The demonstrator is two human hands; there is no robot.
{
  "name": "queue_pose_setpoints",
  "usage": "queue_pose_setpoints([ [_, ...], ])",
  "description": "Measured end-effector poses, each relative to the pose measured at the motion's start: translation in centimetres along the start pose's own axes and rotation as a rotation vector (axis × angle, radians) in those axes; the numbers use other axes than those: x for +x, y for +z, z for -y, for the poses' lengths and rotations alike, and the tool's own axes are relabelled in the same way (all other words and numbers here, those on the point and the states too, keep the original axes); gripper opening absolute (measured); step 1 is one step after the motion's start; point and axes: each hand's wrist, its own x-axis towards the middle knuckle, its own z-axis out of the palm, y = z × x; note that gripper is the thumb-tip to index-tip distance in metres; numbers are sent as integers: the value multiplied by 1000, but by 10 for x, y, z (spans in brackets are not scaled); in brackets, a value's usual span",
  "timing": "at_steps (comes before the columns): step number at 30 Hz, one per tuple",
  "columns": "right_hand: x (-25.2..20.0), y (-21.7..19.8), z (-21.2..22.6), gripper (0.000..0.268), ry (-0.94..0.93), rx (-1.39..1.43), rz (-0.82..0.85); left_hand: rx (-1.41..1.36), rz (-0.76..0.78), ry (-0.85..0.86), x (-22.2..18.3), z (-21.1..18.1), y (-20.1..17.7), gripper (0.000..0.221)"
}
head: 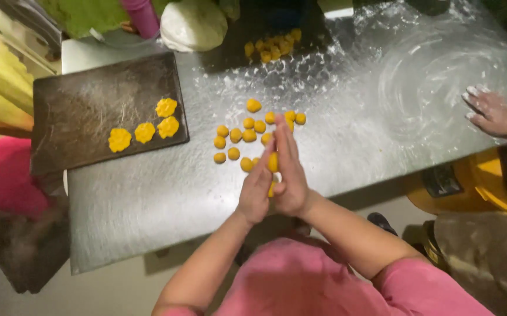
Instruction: Shaping small pieces of yellow dough into balls and placing them on a baking tray
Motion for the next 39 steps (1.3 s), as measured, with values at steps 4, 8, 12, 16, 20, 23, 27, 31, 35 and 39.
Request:
queue_pose_setpoints([
  [4, -35, 4, -44, 101, 40, 39, 52, 213, -22, 47, 32, 10, 9, 74],
  [8, -49, 0, -80, 84, 44, 160, 189, -206, -141, 108, 70, 30, 30, 77],
  [12, 28, -44, -180, 101, 322, 320, 202, -41, -249, -56, 80, 68, 45, 73],
  [16, 101, -68, -345, 49, 437, 6, 239, -61, -390, -17, 73, 67, 47, 78],
  [20, 137, -58, -475, 45, 252, -731, 610, 182, -526, -275, 53, 60, 53, 82],
  [23, 167, -70, -452, 44, 326, -737, 648, 55, -620, -161, 55, 71, 52, 74],
  [27, 157, -96, -450, 26, 373, -687, 564, -75, -609, -84, 79, 72, 50, 72],
  [31, 102, -75, -374, 40, 259, -358, 403, -222, -678, -259, 112, 72, 49, 70],
  [35, 62, -37, -221, 63, -77, -178, 561, -639, -947, -568, 131, 73, 35, 28],
  [39, 19, -11, -158, 41, 162, -135, 210, -924, -740, -392, 90, 98, 20, 11],
])
